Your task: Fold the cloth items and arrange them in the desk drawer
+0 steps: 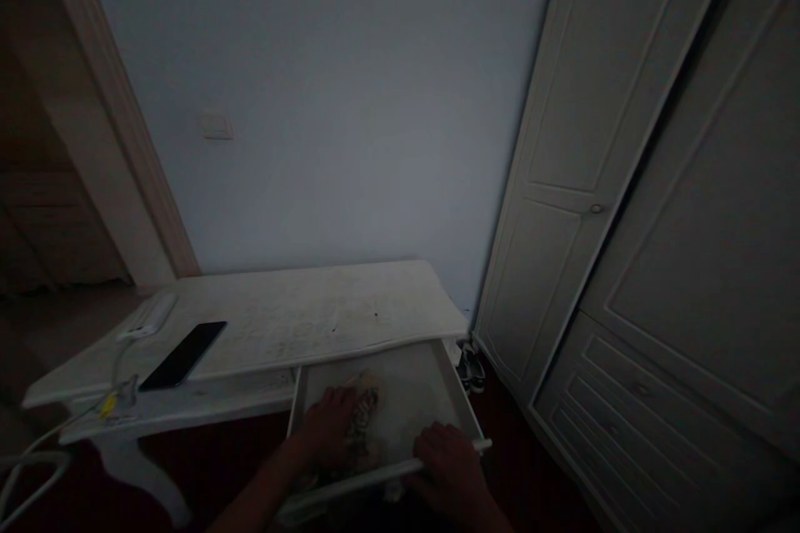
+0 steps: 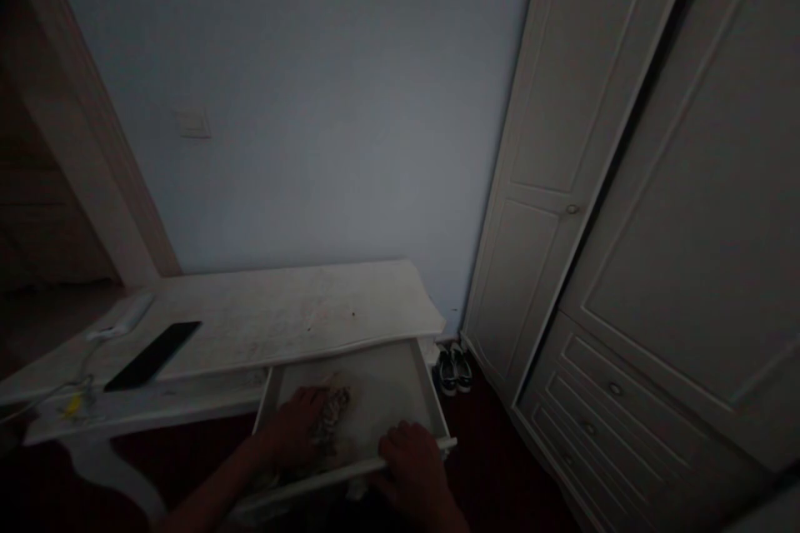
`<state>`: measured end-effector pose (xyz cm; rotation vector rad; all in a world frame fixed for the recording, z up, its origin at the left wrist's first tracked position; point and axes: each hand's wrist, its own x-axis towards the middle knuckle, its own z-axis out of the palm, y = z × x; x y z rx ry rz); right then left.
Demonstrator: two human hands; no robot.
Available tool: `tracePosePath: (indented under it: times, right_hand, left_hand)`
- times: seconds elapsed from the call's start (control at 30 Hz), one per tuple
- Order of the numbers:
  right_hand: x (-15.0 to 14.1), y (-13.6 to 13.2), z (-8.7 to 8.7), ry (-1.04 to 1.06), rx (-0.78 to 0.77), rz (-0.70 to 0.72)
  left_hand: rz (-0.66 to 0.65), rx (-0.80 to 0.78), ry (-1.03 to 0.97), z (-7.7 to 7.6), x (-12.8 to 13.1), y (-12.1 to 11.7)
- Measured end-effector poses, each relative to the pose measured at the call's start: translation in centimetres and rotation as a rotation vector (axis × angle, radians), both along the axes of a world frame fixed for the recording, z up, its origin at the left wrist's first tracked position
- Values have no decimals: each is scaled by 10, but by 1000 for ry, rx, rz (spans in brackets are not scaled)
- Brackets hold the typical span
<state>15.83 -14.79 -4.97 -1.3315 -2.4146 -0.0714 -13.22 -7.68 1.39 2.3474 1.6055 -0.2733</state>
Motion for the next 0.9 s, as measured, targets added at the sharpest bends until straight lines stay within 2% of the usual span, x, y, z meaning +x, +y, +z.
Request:
tracePosePath:
  times: [0.17, 0.3, 0.4, 0.6, 0.77, 0.83, 0.9]
  right_hand:
    - [-1, 1, 5, -60, -45, -15]
    - [-1, 2, 5, -84, -61, -11]
    - [0, 2, 4, -68, -66, -13]
    - [1, 1, 8, -78, -107, -36]
    - [1, 0, 13, -111, -153, -41]
    - [0, 1, 15, -120, -166, -45]
    - [-1, 0, 17, -112, -168, -50]
  left_hand:
    - [-32, -20, -32, -7, 5, 0]
    - [-39, -36, -47, -9, -1, 11]
    - [-47, 10, -38, -7, -7, 21]
    - [59, 135, 22, -3, -6, 29]
    - [123, 203, 13, -4, 18, 19]
    - [64, 176, -14, -7, 35, 14]
    - [-61, 124, -59, -11, 52, 11]
